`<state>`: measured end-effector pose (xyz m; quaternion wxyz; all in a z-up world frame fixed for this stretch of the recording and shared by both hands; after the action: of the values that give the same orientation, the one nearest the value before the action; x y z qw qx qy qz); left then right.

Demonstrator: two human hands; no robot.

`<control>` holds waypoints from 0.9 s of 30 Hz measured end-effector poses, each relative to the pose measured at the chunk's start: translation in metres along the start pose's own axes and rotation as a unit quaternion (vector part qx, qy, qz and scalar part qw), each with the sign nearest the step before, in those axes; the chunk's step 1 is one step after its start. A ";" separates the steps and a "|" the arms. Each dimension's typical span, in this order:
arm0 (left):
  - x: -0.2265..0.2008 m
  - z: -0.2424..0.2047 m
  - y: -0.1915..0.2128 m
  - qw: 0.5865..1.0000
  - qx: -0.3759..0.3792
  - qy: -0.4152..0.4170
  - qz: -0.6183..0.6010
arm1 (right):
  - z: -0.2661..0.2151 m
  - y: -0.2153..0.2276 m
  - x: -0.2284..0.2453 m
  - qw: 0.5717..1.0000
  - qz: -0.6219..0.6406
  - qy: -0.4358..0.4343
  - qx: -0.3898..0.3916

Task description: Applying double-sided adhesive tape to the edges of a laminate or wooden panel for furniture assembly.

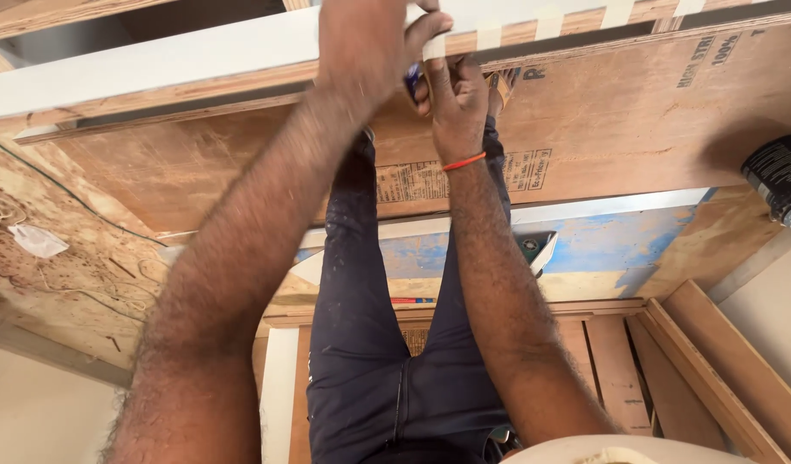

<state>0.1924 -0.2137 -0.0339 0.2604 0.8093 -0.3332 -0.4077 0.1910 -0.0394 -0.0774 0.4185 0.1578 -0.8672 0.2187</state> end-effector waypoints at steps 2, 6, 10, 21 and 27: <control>0.002 -0.012 -0.008 0.991 -0.131 -0.034 -0.006 | -0.001 0.000 -0.007 1.000 -0.002 0.008 0.002; 0.017 0.000 -0.023 0.972 -0.138 0.028 -0.189 | 0.001 0.007 -0.012 1.000 -0.022 0.016 0.001; 0.026 0.023 -0.031 0.984 0.053 0.066 -0.156 | -0.002 0.008 -0.017 1.000 -0.024 0.012 -0.001; 0.001 -0.025 -0.026 0.976 -0.166 -0.129 0.059 | 0.002 0.015 -0.028 0.992 0.110 -0.024 0.050; 0.015 -0.012 -0.055 0.983 -0.147 -0.085 0.075 | -0.027 -0.023 -0.015 0.967 0.228 -0.112 0.000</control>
<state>0.2275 -0.1883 -0.0728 0.3773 0.6974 -0.3503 -0.4986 0.2284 -0.0438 -0.0684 0.2573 -0.0210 -0.9218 0.2891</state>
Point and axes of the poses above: each hand's wrist, its own z-axis towards the middle knuckle, its own y-axis out of the back of the hand, x = y × z, the point moved 1 cm from there along z, towards the middle knuckle, and after that the axes turned 4 degrees about x, right-handed, at the moved point
